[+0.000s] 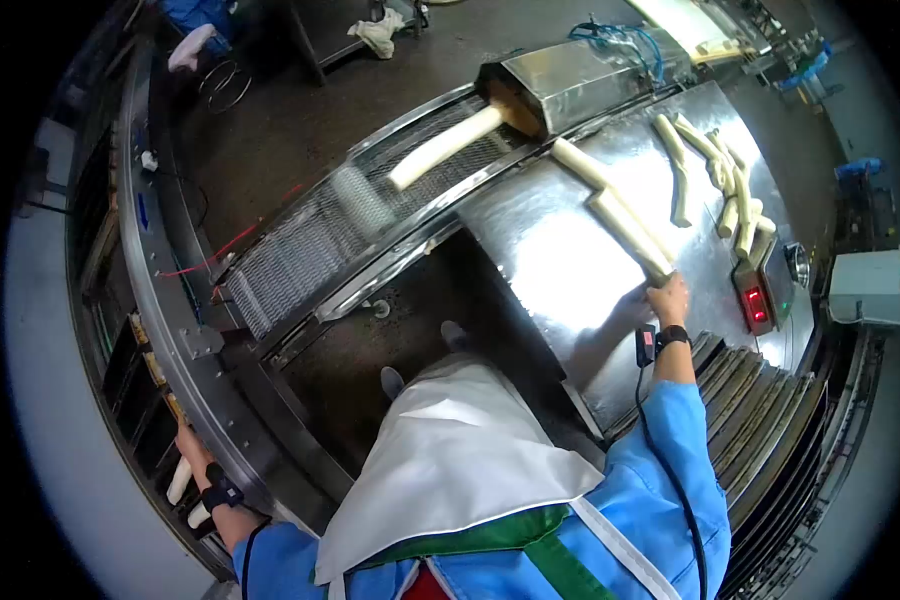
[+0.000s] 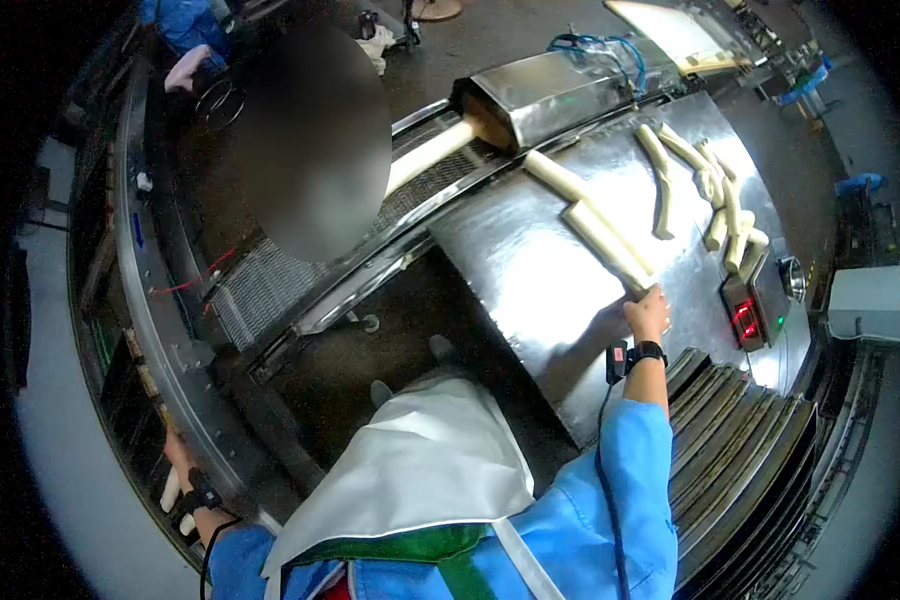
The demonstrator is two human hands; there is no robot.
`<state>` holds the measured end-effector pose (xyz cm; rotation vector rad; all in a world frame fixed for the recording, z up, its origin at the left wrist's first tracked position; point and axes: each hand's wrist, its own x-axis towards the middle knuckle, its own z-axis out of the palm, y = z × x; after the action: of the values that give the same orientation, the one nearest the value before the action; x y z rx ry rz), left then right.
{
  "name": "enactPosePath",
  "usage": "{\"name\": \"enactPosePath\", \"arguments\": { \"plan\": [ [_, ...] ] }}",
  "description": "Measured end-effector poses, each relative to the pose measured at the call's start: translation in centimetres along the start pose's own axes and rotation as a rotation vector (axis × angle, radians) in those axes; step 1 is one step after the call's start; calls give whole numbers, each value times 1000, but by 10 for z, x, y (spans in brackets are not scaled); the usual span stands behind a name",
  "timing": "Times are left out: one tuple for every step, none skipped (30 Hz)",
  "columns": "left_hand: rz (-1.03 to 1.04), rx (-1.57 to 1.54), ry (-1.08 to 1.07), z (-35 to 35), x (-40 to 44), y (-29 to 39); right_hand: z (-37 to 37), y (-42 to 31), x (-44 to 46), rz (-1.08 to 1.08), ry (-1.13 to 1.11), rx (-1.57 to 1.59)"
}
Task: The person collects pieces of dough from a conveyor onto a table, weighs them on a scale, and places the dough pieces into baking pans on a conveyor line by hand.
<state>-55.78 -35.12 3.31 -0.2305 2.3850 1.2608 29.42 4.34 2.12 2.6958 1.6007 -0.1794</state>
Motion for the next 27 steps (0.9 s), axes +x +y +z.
{"name": "enactPosePath", "arguments": {
  "plan": [
    [26, 108, -36, 20, -13, 19, -2, -6, 2, 24, -40, -24],
    [169, 155, -70, 65, -40, 35, 4, -9, 7, -14, -70, -24],
    [314, 198, -98, 109, -68, 50, 12, -13, 13, -58, -101, -21],
    [534, 303, -44, 162, -91, 59, 27, -16, 15, -195, -38, -13],
    [779, 357, -173, 205, -102, 59, 22, -34, 1, -219, -20, -60],
    [851, 527, -266, 246, -133, 74, 31, -35, -9, -379, 58, -46],
    [1014, 556, -393, 284, -156, 81, 28, -38, -17, -547, -5, -18],
    [1165, 568, -473, 319, -183, 91, 26, -39, -23, -696, -17, 114],
    [1196, 674, -497, 347, -220, 108, 6, -50, -26, -827, -121, 212],
    [1247, 701, -524, 371, -240, 115, 6, -51, -16, -944, -159, 283],
    [1319, 715, -553, 397, -254, 128, -9, -58, -13, -980, -102, 256],
    [1308, 722, -627, 421, -253, 130, -12, -60, -3, -961, 13, 214],
    [1304, 721, -699, 443, -247, 129, -9, -60, 9, -822, 74, 132],
    [1324, 788, -642, 460, -249, 134, 4, -56, 30, -731, 116, 200],
    [1312, 870, -592, 472, -249, 131, 7, -60, 40, -666, 175, 208],
    [1189, 919, -587, 481, -253, 136, 24, -54, 57, -610, 11, 215],
    [1063, 975, -577, 484, -255, 140, 24, -60, 57, -568, 72, 139],
    [1162, 945, -566, 490, -244, 133, 16, -69, 54, -541, 32, 79],
    [1255, 914, -548, 495, -233, 122, 5, -78, 49, -519, -13, 20],
    [1306, 900, -531, 500, -229, 114, -4, -86, 42, -525, -70, -55],
    [1305, 893, -541, 494, -248, 117, -10, -92, 34, -534, -130, -126],
    [1284, 876, -586, 483, -270, 121, -15, -93, 26, -552, -184, -134],
    [1252, 860, -627, 471, -280, 121, -18, -91, 18, -587, -223, -79],
    [1293, 850, -627, 467, -273, 110, -18, -90, 8, -598, -274, -72],
    [1224, 879, -643, 457, -282, 109, -17, -92, -1, -612, -324, -66],
    [1274, 824, -609, 446, -286, 108, -18, -96, -10, -643, -334, -72],
    [1310, 775, -568, 433, -290, 103, -19, -100, -19, -633, -383, -67]
  ]
}}
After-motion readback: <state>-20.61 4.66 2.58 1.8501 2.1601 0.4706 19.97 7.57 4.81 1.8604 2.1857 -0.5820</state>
